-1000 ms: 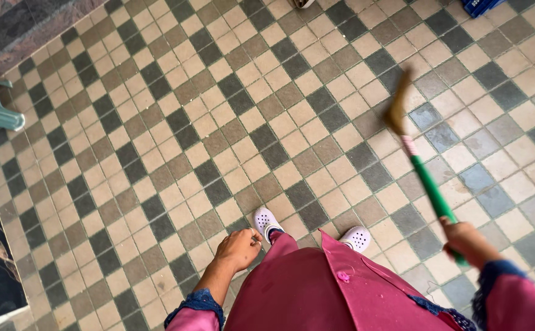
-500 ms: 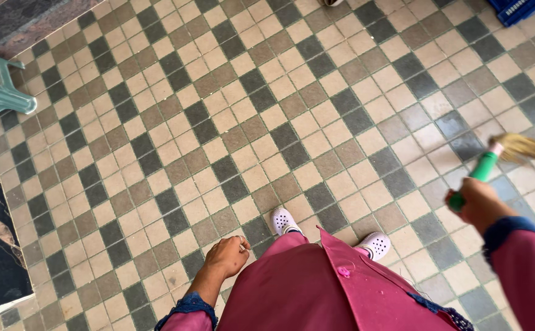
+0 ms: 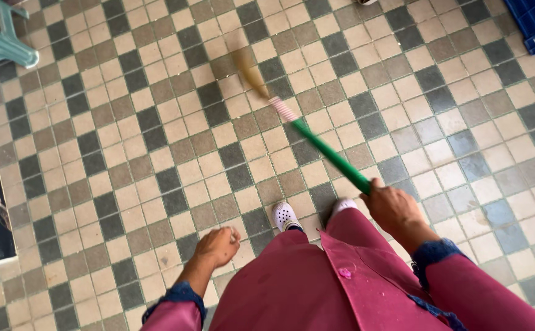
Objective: The person sweeps a tiled floor using a broom, moving around various obstacles like stools, crates, and footwear.
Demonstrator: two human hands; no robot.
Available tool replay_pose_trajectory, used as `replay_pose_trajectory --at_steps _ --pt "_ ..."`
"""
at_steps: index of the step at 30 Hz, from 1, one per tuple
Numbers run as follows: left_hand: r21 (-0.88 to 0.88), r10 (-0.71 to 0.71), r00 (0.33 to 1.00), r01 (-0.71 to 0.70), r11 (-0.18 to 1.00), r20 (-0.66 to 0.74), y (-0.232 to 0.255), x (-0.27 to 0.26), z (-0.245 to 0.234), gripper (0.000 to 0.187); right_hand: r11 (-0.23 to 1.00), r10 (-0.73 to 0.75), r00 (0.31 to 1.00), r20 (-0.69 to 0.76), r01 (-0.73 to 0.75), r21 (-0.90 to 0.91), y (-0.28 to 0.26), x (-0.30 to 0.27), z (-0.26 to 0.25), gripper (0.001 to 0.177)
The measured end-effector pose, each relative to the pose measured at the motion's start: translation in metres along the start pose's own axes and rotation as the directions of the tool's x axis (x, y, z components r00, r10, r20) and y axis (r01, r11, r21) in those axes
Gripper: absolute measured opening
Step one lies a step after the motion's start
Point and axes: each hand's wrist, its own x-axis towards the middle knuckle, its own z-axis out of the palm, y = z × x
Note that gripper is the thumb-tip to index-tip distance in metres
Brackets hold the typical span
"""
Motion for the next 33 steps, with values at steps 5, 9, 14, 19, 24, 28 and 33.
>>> replay_pose_trajectory --at_steps 5,9,14,19,24,28,33 --pt "-0.014 0.019 1.000 -0.019 1.000 0.002 -0.005 -0.006 0.015 0.028 0.817 -0.491 0.862 -0.125 0.406 -0.411 -0.036 0.032 -0.001 0.022" --pt "-0.069 0.022 1.000 -0.023 0.997 -0.007 0.009 -0.009 0.008 0.030 0.572 -0.732 0.675 -0.090 0.538 -0.619 -0.077 0.044 0.016 0.018" --pt "-0.127 -0.026 1.000 0.025 0.992 -0.008 0.022 -0.011 -0.011 0.031 0.475 -0.771 0.636 -0.012 0.563 -0.676 -0.090 0.076 0.006 0.014" --pt "-0.168 -0.081 0.996 0.076 0.983 -0.027 0.010 -0.003 -0.020 0.029 0.650 -0.583 0.812 0.032 0.489 -0.581 -0.056 0.128 -0.048 0.028" --pt "-0.121 -0.145 0.989 0.145 0.982 0.008 -0.002 0.020 -0.028 0.028 0.876 -0.165 0.972 0.168 0.223 -0.429 -0.016 0.157 -0.083 0.042" --pt "-0.111 -0.127 0.992 0.127 0.986 0.006 0.017 0.040 -0.056 0.027 0.981 0.081 0.980 0.181 -0.046 -0.188 0.023 0.190 -0.084 0.053" --pt "-0.109 -0.064 0.997 0.058 0.992 -0.049 0.065 0.067 -0.106 0.028 0.839 0.296 0.841 0.453 -0.456 0.297 0.121 0.233 -0.054 0.078"
